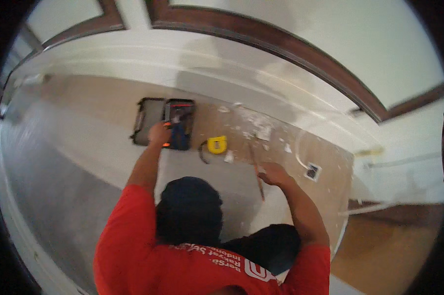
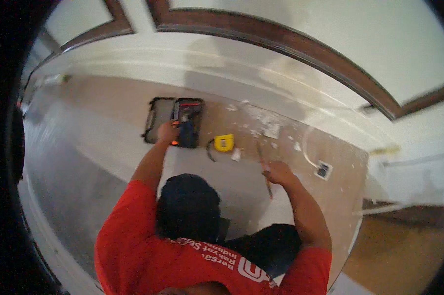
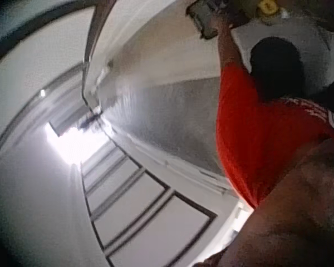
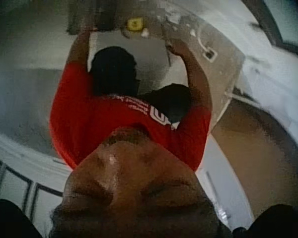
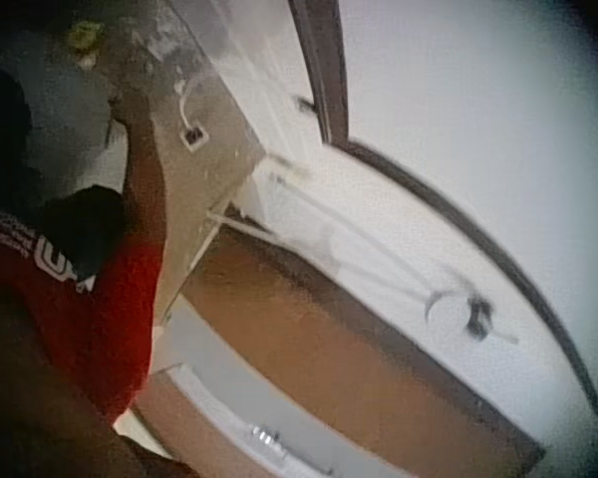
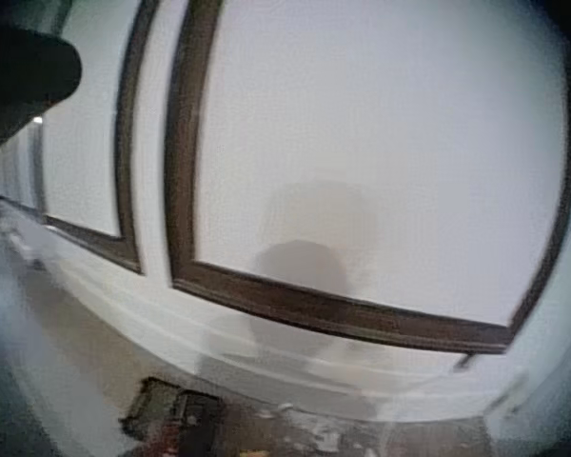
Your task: The person prepares an electrical socket by stripping wires with a screwdriver and inserting the socket into a wall opening, then marks the wall around the opening with a pencil.
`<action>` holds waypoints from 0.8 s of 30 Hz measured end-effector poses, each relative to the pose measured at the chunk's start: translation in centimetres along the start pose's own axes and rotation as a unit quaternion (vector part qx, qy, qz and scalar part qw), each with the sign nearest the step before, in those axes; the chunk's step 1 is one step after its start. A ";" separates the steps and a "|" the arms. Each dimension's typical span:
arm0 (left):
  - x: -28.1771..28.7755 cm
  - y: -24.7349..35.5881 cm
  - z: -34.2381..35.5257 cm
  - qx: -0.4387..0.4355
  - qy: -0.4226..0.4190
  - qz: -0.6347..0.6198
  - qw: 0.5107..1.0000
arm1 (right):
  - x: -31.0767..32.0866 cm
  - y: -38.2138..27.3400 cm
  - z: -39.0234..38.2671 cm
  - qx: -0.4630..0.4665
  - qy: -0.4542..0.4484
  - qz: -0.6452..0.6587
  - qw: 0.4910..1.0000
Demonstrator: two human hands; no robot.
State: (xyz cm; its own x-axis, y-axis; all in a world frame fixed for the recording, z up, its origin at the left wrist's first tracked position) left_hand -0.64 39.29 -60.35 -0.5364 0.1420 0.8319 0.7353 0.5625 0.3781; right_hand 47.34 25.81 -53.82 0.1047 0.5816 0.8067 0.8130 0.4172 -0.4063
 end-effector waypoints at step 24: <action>-5.7 -22.1 3.1 0.307 -0.085 -0.699 0.640 | 0.3 0.3 -0.6 -0.106 -0.005 0.009 0.994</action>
State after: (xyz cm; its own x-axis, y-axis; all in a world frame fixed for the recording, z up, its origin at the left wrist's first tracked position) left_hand -15.10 28.57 -74.73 -0.5685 -0.7925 -0.2207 -0.7858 0.4437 0.4308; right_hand 47.89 25.68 -53.47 0.1149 0.5952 0.7953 0.9137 0.2508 -0.3198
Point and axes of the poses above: each hand's wrist, its own z-axis towards the middle knuckle, its own x-axis out of the back of the hand, y = z × x, the point moved 6 cm from there along z, towards the middle knuckle, and after that the axes turned 13 degrees about x, right-handed, at the moved point
